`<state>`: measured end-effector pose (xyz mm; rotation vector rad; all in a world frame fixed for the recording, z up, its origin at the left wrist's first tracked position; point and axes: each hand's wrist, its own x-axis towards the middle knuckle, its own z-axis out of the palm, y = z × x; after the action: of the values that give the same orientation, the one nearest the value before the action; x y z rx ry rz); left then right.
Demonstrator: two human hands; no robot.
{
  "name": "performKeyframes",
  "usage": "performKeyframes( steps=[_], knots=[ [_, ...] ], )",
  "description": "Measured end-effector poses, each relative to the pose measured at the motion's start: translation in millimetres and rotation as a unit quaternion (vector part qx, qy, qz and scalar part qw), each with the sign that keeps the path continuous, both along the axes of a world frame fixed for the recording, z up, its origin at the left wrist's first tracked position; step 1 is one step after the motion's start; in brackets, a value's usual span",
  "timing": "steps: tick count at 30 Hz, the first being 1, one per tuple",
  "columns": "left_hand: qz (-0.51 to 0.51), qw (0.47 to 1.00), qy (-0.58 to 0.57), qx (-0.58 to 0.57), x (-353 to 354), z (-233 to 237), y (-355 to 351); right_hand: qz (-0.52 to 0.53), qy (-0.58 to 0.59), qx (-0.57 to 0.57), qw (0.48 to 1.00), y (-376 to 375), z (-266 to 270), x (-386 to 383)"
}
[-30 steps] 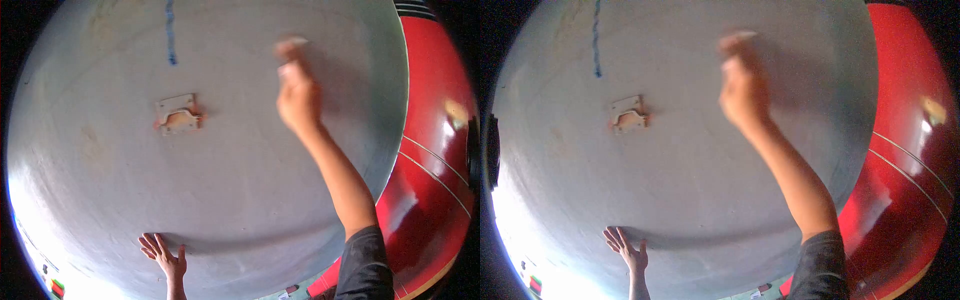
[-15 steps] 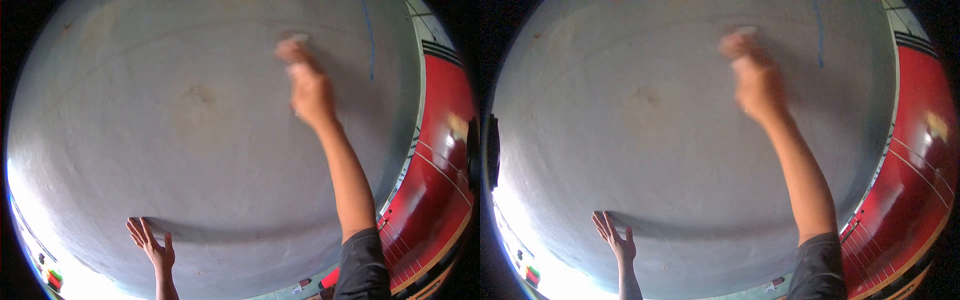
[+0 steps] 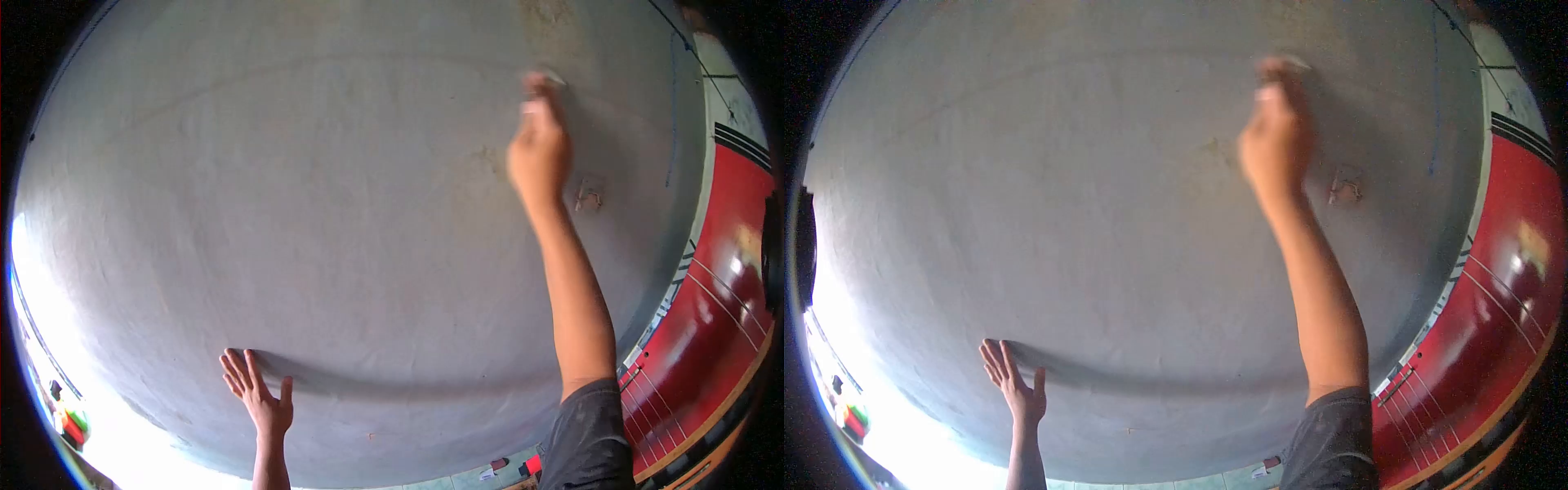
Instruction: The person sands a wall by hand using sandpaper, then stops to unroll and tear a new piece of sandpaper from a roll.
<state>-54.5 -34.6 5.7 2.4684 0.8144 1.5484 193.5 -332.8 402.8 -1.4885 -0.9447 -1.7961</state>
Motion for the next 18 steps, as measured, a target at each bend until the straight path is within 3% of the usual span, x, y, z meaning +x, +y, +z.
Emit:
performKeyframes(
  steps=[1,3,6,8,10,11,12,13,14,15,18],
  knots=[
    [-0.002,1.000,0.012,0.000,-1,4,-3,-0.024,-0.112,-0.025,0.993,20,-4,-6],
    [-0.008,0.999,0.027,-0.017,-3,7,-6,0.025,-0.221,-0.299,0.928,61,-42,-29],
    [-0.023,0.999,0.036,-0.028,-9,12,-9,-0.005,-0.290,-0.361,0.886,71,-30,-15],
    [-0.016,0.999,0.043,-0.027,-8,10,-6,-0.023,-0.199,-0.138,0.970,34,20,7],
    [-0.015,0.998,0.048,-0.043,-8,12,-7,0.023,0.031,0.039,0.999,4,46,23],
    [-0.011,0.997,0.051,-0.052,-8,10,-9,0.009,-0.065,0.099,0.993,9,47,41],
    [-0.008,0.997,0.053,-0.058,-8,9,-8,0.019,-0.037,0.027,0.999,22,29,36],
    [-0.007,0.997,0.053,-0.063,-6,9,-6,0.031,-0.085,-0.063,0.994,42,-2,18],
    [-0.008,0.996,0.054,-0.069,-6,8,-3,0.049,-0.125,-0.157,0.978,61,-32,1],
    [-0.009,0.996,0.053,-0.075,-6,6,-2,0.068,-0.235,-0.266,0.932,74,-53,-9],
    [-0.014,0.993,0.056,-0.105,-7,4,2,0.044,-0.295,-0.388,0.872,78,-55,0]
  ],
)
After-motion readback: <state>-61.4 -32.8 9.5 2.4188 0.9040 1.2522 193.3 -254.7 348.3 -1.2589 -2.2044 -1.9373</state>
